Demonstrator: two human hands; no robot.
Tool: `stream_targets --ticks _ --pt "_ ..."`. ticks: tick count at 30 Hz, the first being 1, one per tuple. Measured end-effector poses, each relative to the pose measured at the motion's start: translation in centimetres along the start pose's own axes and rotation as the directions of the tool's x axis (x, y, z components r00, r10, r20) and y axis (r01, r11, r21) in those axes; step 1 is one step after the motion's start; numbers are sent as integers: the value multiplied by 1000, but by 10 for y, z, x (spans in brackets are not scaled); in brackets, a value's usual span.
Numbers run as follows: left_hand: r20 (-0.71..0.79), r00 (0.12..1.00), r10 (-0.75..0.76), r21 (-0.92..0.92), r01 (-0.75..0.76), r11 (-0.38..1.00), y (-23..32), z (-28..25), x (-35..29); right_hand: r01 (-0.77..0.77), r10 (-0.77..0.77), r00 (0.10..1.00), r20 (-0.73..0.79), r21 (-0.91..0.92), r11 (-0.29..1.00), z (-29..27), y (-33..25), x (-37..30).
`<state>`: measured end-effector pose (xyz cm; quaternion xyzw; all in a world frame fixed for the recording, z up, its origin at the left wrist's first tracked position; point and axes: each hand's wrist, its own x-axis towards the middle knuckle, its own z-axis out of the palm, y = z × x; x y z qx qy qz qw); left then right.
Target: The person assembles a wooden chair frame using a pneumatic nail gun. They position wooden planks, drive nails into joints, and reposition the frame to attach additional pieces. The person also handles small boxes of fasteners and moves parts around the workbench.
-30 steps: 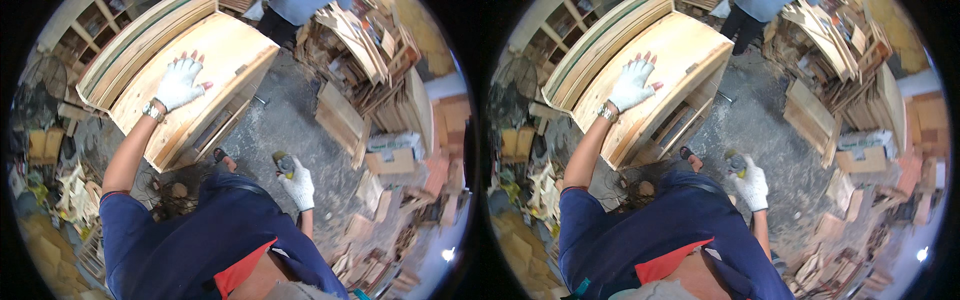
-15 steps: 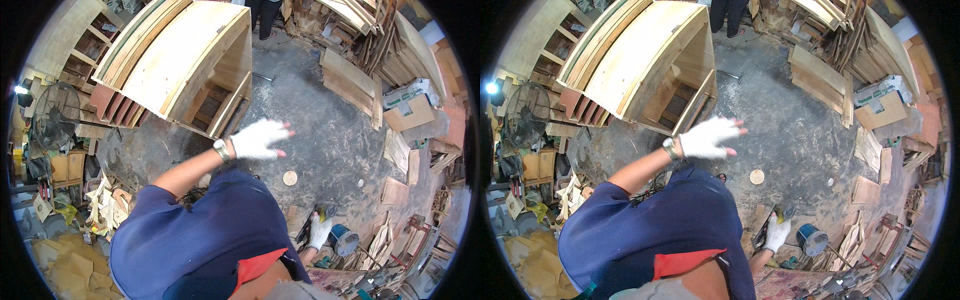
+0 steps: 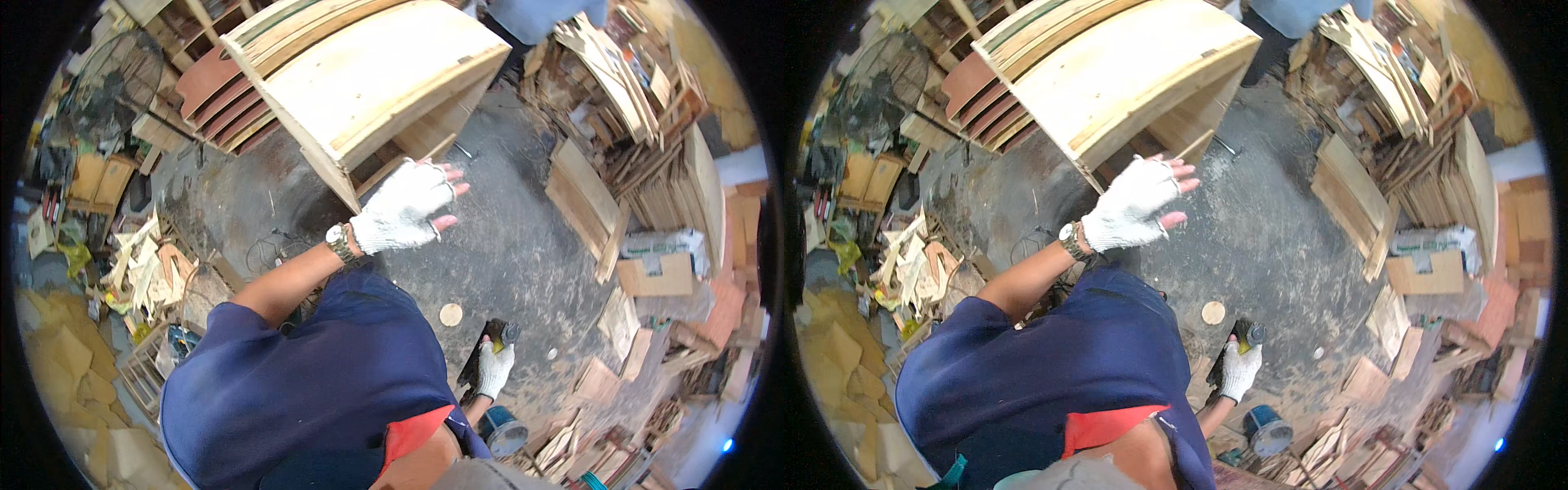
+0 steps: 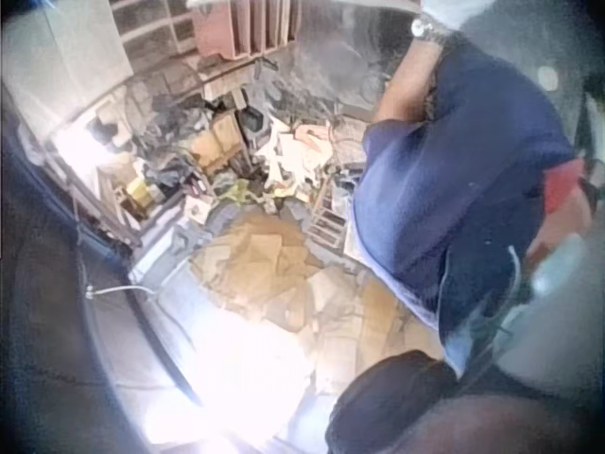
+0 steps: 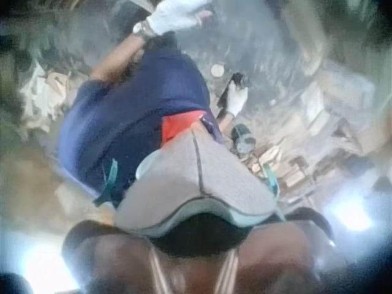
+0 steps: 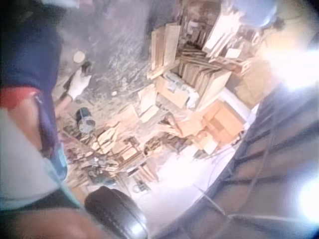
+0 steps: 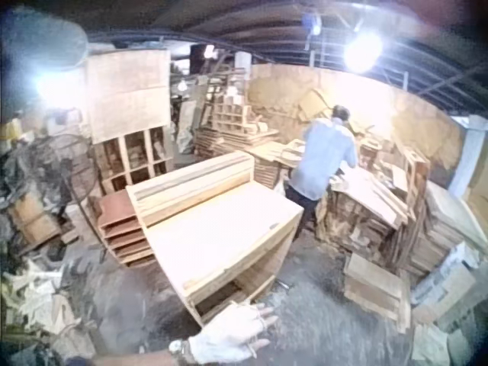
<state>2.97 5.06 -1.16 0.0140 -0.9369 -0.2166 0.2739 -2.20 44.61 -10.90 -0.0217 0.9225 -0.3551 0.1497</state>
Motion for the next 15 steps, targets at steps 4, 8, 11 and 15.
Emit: stream_targets --ticks 4,8,11,15 --pt "-215 963 -160 81 181 980 -41 -41 -22 191 -186 981 50 -127 973 22 -70 51" --pt "-413 875 -252 99 319 943 -91 -76 -41 328 -325 942 79 -19 945 45 -142 90" --pt "-432 831 -350 45 408 912 -117 -97 -44 226 -232 964 132 59 972 51 -190 106" --pt "-349 847 -402 34 440 897 -130 -119 -36 314 -322 946 30 150 938 68 -250 115"
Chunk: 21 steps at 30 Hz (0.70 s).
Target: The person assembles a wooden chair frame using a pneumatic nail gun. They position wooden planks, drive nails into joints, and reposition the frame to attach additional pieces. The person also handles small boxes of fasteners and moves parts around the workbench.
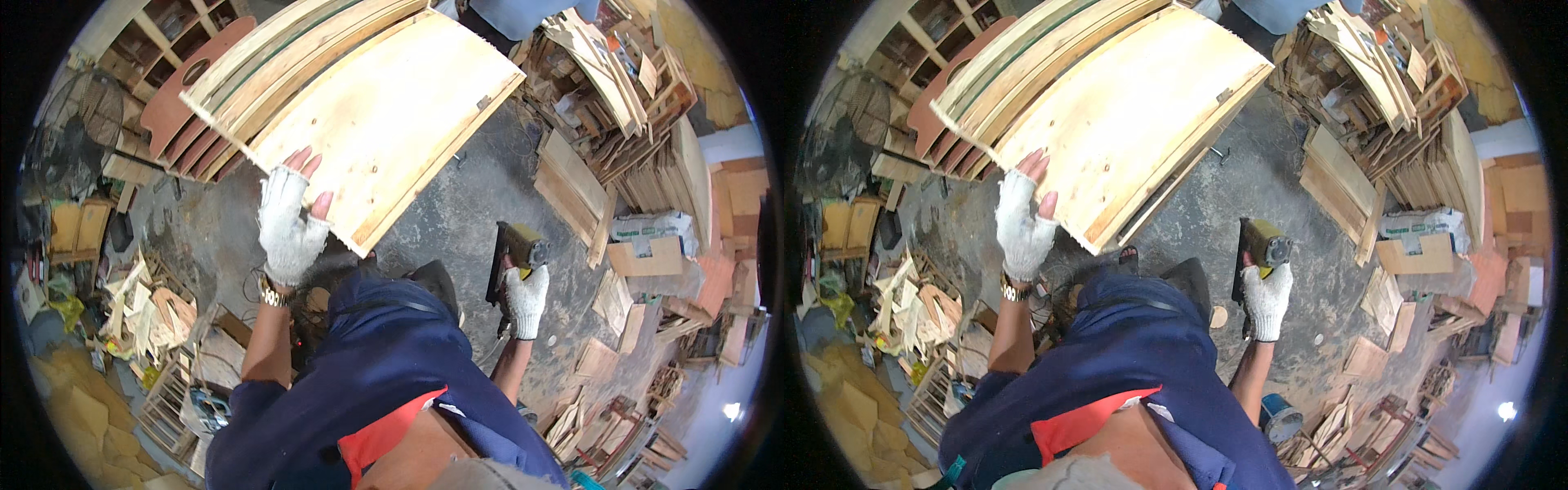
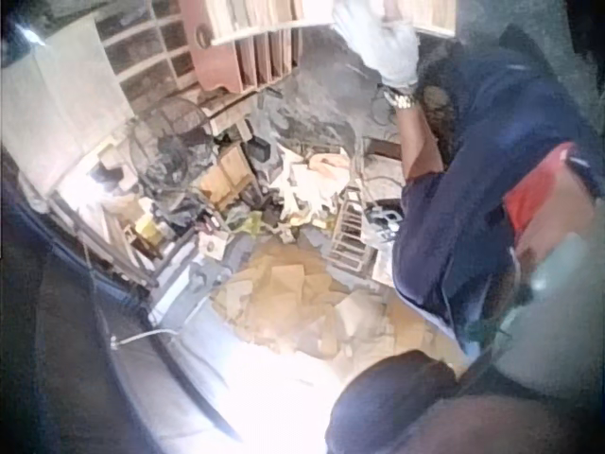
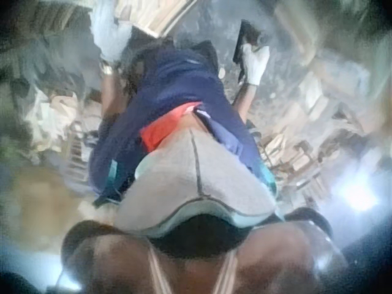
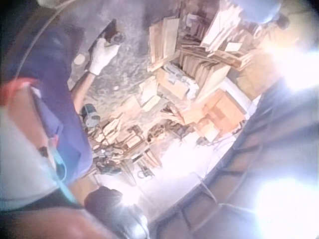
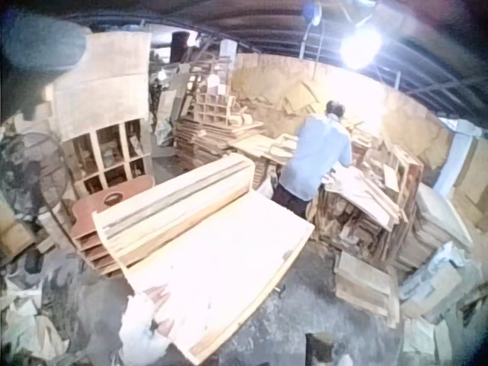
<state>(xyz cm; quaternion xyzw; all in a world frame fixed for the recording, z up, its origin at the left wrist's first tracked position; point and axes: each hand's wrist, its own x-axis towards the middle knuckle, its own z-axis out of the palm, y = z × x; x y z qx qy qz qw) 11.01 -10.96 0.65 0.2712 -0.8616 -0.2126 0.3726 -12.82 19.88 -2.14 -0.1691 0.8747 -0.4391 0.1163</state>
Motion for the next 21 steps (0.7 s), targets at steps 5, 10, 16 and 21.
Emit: stream_targets --ticks 5,10,16,21 --pt "197 980 8 135 -35 990 -1 -4 25 -7 7 1000 3 80 997 11 -41 42" --pt "424 892 -158 261 47 964 8 -4 40 54 -50 998 -35 105 993 20 -50 114" --pt "425 843 -329 428 133 894 24 24 68 104 -94 991 -92 100 990 14 -50 231" --pt "128 866 -484 567 337 752 27 79 90 149 -147 989 -35 81 985 12 -33 321"
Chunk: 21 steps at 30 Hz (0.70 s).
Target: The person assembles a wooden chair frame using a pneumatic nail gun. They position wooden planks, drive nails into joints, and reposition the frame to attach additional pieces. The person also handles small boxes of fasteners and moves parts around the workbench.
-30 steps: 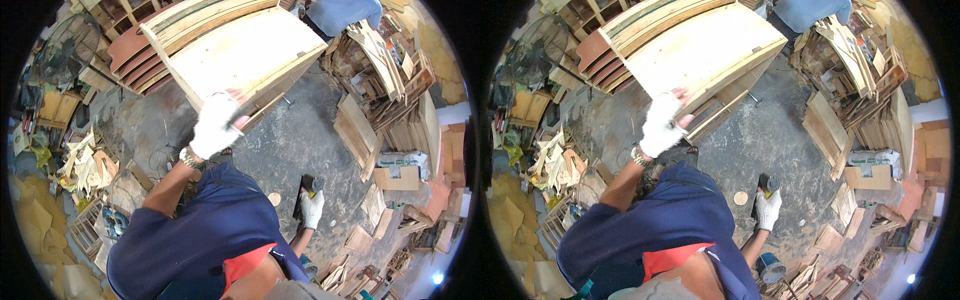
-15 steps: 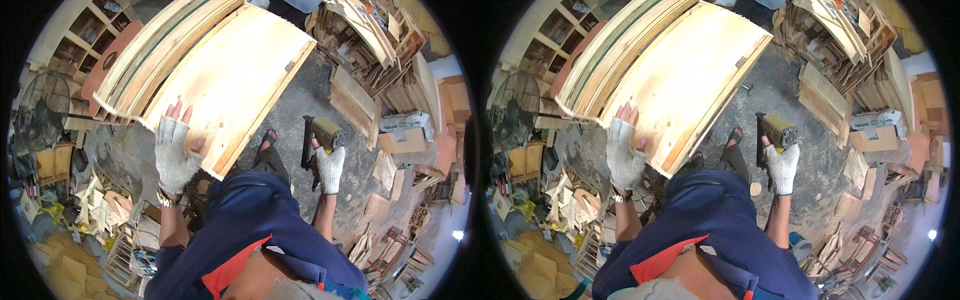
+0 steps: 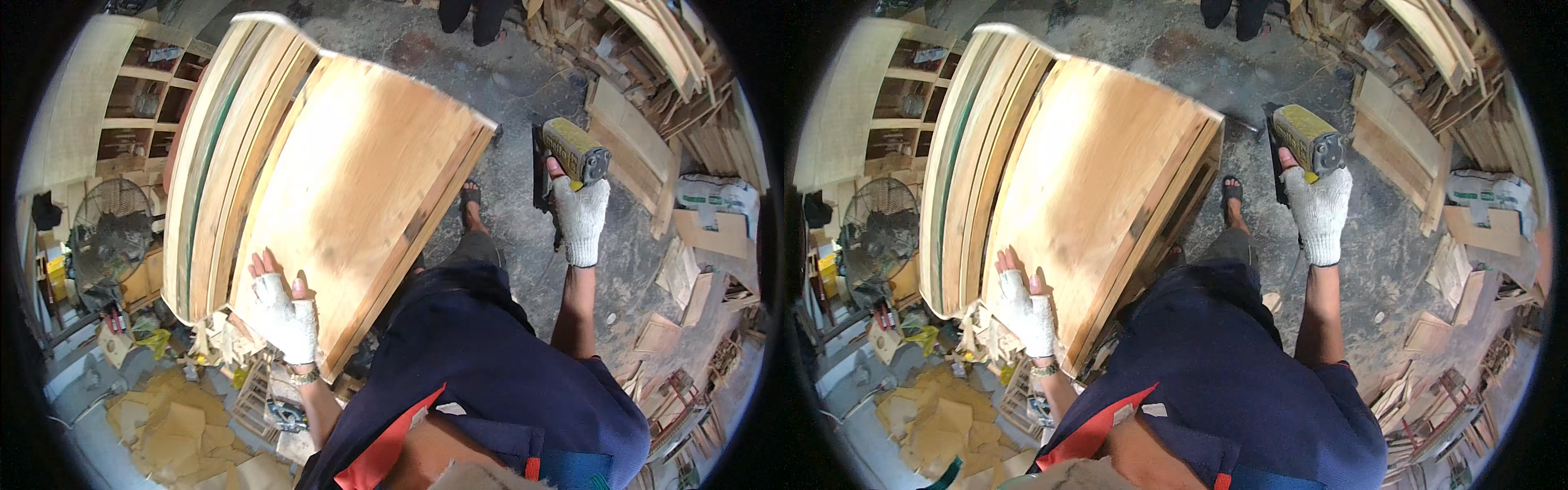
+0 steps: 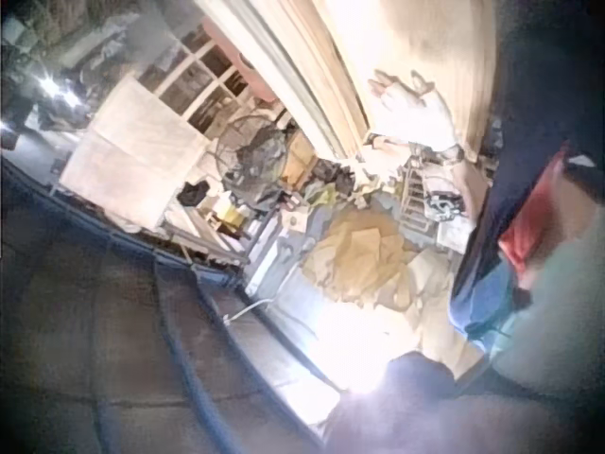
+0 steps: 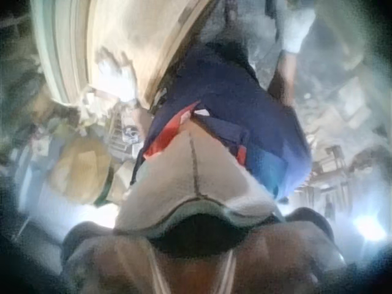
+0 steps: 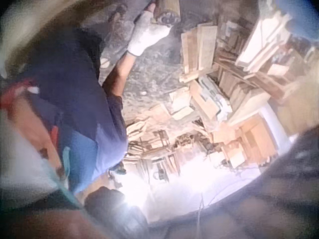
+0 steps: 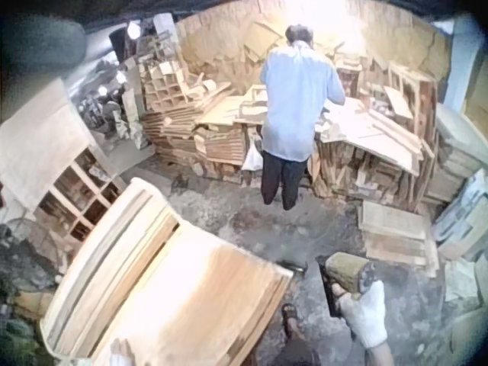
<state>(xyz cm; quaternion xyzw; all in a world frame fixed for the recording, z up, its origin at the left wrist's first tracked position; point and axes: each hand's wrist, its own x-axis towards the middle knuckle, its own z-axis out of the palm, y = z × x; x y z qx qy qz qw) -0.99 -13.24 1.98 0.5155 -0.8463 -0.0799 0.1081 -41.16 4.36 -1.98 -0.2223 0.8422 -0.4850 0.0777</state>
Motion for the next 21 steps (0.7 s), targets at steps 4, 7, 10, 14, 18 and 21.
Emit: stream_targets --ticks 4,7,10,14,18,21 --pt "-24 992 -121 179 123 976 11 8 4 16 -33 991 132 125 992 7 35 47" --pt "-38 978 -206 -131 199 971 12 7 1 -105 132 955 266 -112 988 14 55 73" --pt "-45 975 -219 -50 217 975 15 5 -1 -238 225 909 351 -5 971 23 64 94" --pt "-41 960 -279 18 280 960 19 3 -3 -66 77 902 425 -40 997 35 71 118" --pt "-51 945 -323 -15 323 946 18 2 -4 -64 60 842 537 -10 998 45 74 138" --pt "-40 954 -299 21 300 954 17 1 -4 -45 -5 833 554 77 996 54 72 151"
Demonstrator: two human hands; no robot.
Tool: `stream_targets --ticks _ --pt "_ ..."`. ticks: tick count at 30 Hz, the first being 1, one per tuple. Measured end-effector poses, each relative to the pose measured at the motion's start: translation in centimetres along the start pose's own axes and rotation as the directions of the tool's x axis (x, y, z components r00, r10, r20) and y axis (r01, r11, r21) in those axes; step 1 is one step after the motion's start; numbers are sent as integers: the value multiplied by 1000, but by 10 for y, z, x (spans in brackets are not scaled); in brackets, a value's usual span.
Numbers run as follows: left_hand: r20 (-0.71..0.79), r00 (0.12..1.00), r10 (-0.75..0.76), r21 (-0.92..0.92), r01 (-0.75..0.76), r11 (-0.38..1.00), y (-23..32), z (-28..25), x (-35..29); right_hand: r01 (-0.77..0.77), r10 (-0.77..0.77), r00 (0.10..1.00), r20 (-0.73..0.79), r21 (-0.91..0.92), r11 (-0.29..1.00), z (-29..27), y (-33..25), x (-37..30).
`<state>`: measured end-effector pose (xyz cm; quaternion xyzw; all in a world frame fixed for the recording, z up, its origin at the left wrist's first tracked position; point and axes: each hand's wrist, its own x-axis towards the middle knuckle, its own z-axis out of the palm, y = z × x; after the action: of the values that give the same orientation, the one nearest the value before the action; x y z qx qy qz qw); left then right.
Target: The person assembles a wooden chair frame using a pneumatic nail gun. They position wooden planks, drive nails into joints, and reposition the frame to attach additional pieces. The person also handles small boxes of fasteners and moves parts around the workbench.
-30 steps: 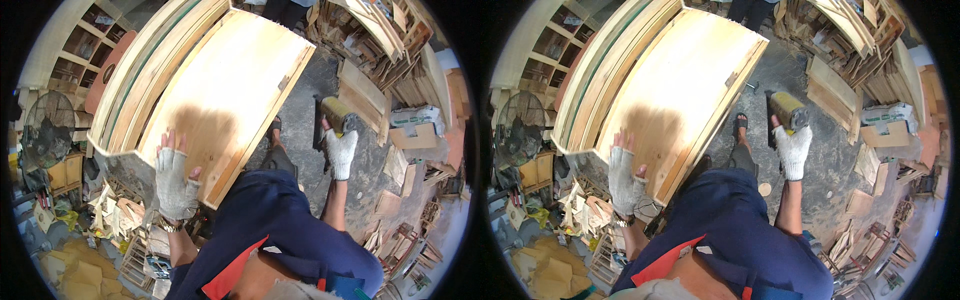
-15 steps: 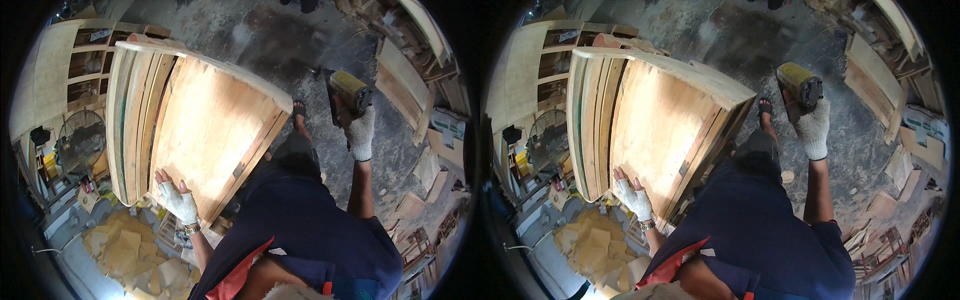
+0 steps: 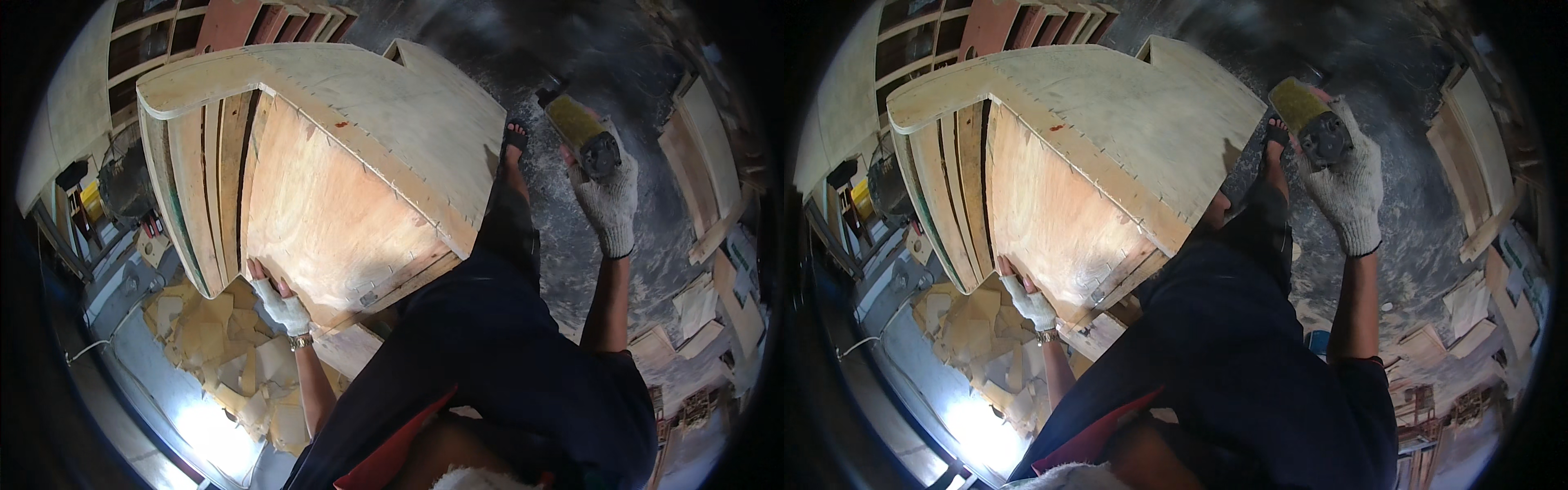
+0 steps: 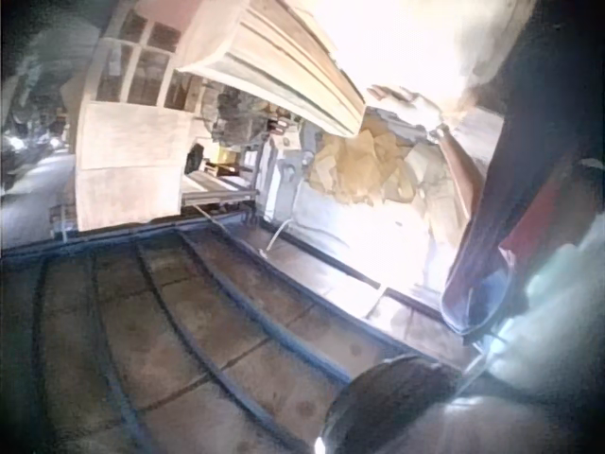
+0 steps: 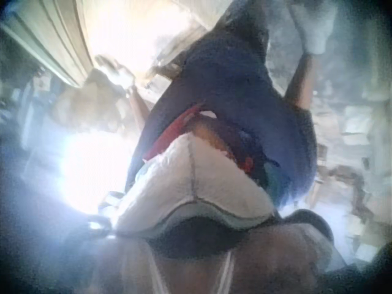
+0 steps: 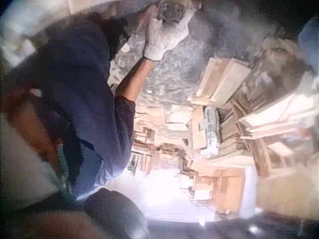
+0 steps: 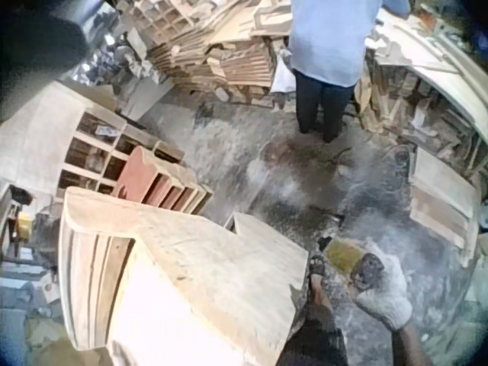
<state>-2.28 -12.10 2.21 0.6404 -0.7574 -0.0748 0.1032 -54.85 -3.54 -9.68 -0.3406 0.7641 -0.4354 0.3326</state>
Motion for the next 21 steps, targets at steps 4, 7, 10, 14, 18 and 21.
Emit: stream_targets --ticks 4,7,10,14,18,21 --pt "4 1000 -26 -60 26 998 0 1 0 5 -1 994 113 -37 999 -3 -14 22" --pt "-9 1000 -14 -161 12 987 1 2 0 119 -93 969 228 -105 987 -9 -34 41" --pt "11 1000 -20 -170 22 985 3 2 1 319 -225 924 311 -298 899 -18 -63 57" --pt "-27 999 -38 -211 32 977 5 6 1 511 -415 817 400 -168 843 -16 -117 74" --pt "-82 995 -53 -105 45 993 7 8 -2 813 -617 471 630 -38 581 -2 -190 91" --pt "-128 991 -24 28 28 999 8 9 -1 824 -554 393 734 -13 566 35 -245 79"
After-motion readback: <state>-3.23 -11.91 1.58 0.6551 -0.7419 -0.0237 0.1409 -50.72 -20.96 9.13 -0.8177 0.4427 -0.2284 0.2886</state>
